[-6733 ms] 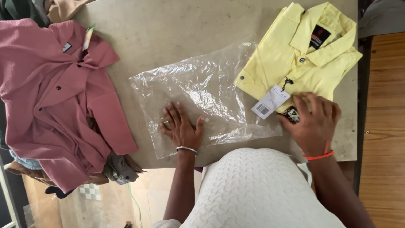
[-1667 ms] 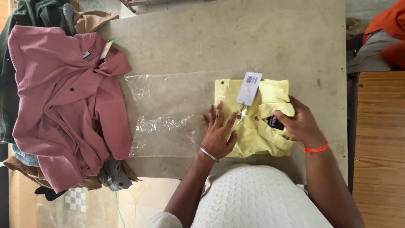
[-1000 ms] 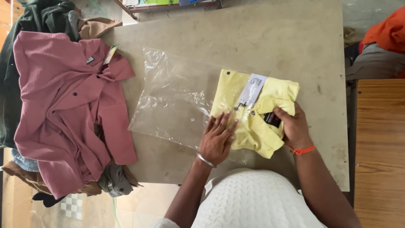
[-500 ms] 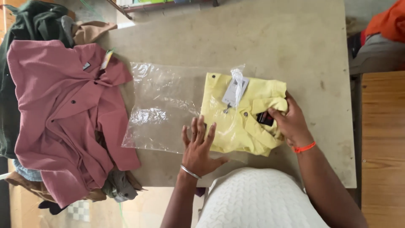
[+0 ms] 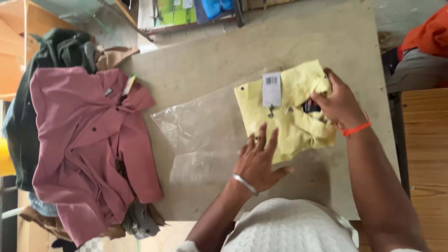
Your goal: The person folds a yellow long-sleeved shirt on a table, smoothing the fabric and aligning the sleeves. They then place the folded shirt into a clear plastic bag and seal it.
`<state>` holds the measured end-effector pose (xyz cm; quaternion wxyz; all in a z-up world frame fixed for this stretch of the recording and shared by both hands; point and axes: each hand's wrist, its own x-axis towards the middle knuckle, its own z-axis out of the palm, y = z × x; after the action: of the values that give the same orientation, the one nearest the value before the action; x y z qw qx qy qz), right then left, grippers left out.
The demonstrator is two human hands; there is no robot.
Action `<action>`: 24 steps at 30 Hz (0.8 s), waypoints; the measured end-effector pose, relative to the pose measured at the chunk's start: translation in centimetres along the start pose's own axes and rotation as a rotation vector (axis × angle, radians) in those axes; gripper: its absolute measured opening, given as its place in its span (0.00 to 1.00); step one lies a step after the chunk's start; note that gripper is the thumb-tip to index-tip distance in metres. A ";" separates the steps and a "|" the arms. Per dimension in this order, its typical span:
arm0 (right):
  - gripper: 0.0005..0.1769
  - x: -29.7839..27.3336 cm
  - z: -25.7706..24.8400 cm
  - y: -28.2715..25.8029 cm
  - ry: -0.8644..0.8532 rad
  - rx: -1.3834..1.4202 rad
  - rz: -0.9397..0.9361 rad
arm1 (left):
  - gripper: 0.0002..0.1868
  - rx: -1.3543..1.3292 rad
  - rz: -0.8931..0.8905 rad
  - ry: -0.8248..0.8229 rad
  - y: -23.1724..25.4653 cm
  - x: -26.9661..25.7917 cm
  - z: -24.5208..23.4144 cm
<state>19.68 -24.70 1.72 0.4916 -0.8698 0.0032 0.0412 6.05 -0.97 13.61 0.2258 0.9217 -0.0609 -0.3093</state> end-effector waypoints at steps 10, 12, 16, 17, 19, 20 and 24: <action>0.45 -5.2 -1.9 4.2 -0.305 0.388 0.103 | 0.22 0.297 0.182 0.302 -5.0 12.4 -6.2; 0.46 -5.8 -1.7 3.6 -0.292 0.331 0.179 | 0.20 0.329 0.235 0.349 -5.6 16.1 -4.7; 0.31 -4.0 -0.6 1.7 -0.112 0.124 0.258 | 0.15 0.244 0.137 0.268 -4.7 20.6 -3.1; 0.25 -4.0 -0.1 1.9 -0.090 0.118 0.285 | 0.13 0.174 0.117 0.232 -4.6 21.2 -2.2; 0.22 -4.3 0.5 1.4 -0.098 0.142 0.292 | 0.12 0.096 0.141 0.235 -4.0 22.0 -1.7; 0.19 -4.7 0.8 1.3 -0.104 0.170 0.309 | 0.10 0.020 0.166 0.227 -3.8 22.2 -1.4; 0.17 -5.3 2.0 1.0 -0.117 0.126 0.265 | 0.12 -0.040 0.272 0.219 -1.9 22.4 -1.3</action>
<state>14.21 -23.68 0.17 0.5350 -0.8253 0.0919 0.1559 24.67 -4.46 1.51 0.2892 0.9285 -0.1538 -0.1749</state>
